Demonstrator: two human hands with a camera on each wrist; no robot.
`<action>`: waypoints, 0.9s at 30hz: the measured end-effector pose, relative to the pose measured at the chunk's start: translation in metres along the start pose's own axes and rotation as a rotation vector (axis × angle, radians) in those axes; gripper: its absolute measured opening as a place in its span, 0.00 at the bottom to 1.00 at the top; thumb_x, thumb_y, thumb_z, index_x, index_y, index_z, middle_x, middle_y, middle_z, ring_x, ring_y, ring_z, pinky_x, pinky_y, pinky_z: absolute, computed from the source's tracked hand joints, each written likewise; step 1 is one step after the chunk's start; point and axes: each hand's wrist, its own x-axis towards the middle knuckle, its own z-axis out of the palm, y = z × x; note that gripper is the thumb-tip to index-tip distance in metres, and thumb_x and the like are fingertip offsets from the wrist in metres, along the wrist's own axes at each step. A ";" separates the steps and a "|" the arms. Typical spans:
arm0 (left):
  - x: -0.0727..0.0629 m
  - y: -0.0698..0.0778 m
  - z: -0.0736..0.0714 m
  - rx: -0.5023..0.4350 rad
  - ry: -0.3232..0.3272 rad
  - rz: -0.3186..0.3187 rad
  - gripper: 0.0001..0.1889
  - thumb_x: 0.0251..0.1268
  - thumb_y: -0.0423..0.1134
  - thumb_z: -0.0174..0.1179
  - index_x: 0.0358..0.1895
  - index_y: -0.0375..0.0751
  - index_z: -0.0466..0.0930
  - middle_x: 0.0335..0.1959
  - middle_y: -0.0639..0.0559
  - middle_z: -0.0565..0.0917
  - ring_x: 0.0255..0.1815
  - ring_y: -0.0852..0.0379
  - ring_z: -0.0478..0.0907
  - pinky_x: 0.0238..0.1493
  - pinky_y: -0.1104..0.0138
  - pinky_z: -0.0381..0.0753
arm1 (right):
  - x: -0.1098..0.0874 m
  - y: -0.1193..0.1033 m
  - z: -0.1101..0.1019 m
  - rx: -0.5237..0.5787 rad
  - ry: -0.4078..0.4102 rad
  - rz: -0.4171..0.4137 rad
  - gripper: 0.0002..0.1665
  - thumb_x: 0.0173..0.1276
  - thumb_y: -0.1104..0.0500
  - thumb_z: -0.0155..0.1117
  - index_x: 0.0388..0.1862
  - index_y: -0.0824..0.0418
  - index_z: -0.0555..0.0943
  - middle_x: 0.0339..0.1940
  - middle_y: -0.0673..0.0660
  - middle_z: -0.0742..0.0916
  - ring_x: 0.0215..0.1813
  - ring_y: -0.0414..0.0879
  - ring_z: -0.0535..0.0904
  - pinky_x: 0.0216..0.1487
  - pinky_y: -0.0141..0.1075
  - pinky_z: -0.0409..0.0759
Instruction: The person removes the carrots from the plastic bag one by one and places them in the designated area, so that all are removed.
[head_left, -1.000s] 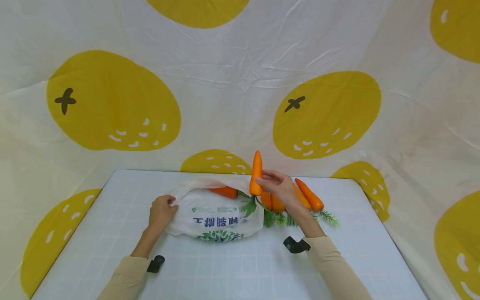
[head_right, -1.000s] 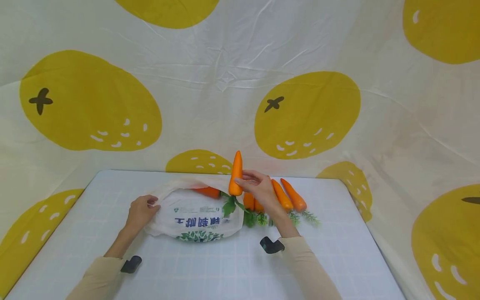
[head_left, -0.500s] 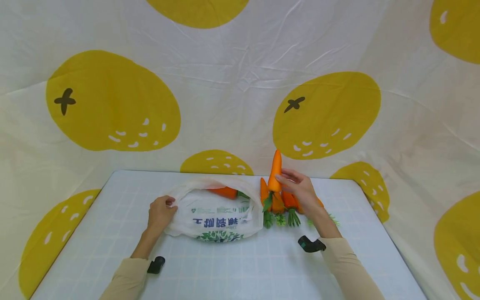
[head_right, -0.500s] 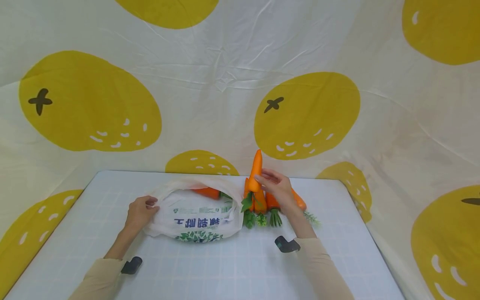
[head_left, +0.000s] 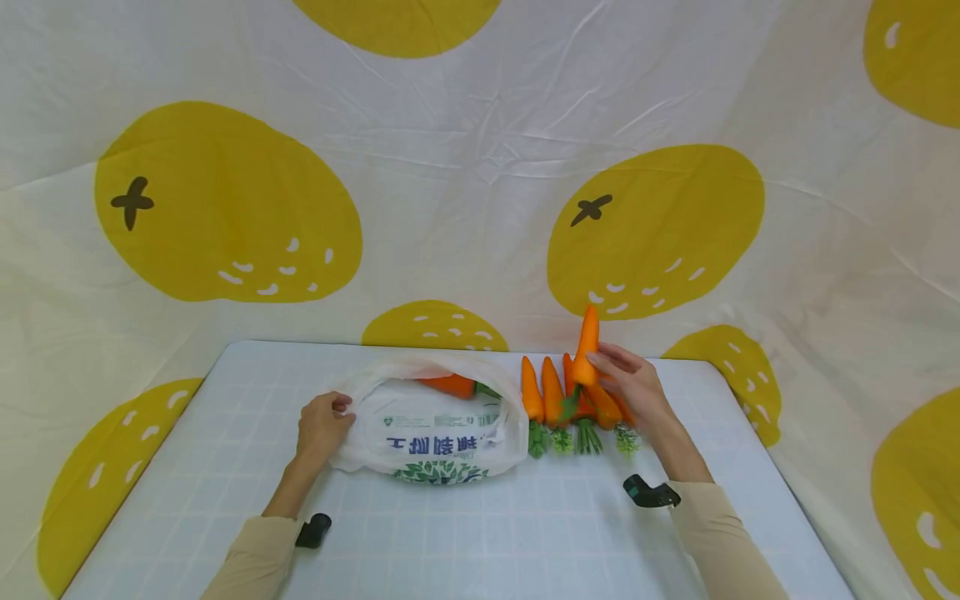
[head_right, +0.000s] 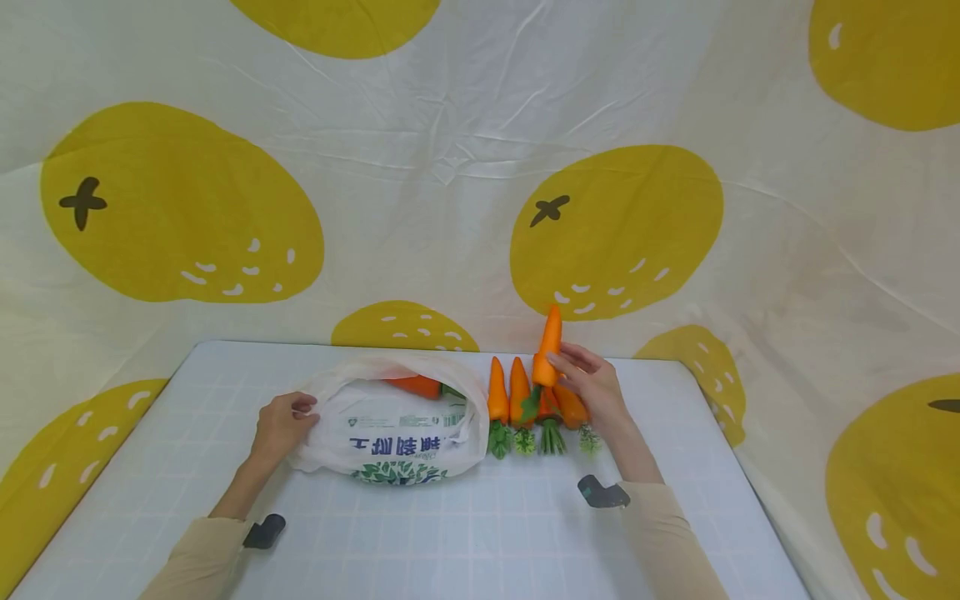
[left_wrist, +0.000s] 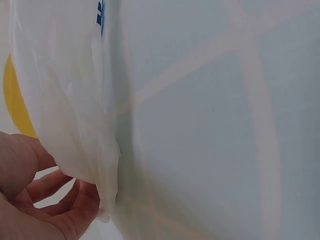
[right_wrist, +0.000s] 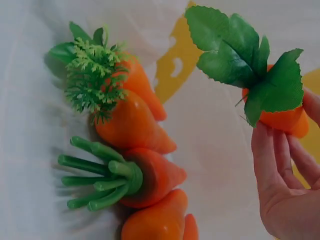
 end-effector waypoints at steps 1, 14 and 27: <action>0.000 -0.001 0.000 0.001 0.001 0.002 0.12 0.62 0.23 0.63 0.49 0.22 0.81 0.42 0.30 0.83 0.44 0.36 0.83 0.48 0.45 0.80 | 0.000 0.001 -0.003 0.000 0.002 0.003 0.41 0.69 0.45 0.71 0.75 0.63 0.72 0.55 0.47 0.84 0.51 0.37 0.85 0.54 0.31 0.83; 0.001 -0.001 0.001 -0.007 -0.001 0.003 0.12 0.63 0.24 0.63 0.48 0.22 0.81 0.42 0.31 0.83 0.44 0.37 0.83 0.49 0.46 0.80 | -0.003 0.011 -0.037 -0.041 0.028 0.047 0.46 0.70 0.39 0.68 0.79 0.59 0.66 0.66 0.48 0.78 0.56 0.34 0.79 0.61 0.28 0.77; -0.001 0.000 0.001 -0.014 0.007 0.002 0.12 0.63 0.23 0.62 0.49 0.22 0.80 0.43 0.31 0.83 0.45 0.36 0.82 0.50 0.46 0.80 | 0.000 0.023 -0.071 0.004 0.068 0.081 0.48 0.67 0.40 0.71 0.79 0.60 0.66 0.57 0.42 0.78 0.53 0.34 0.79 0.54 0.23 0.79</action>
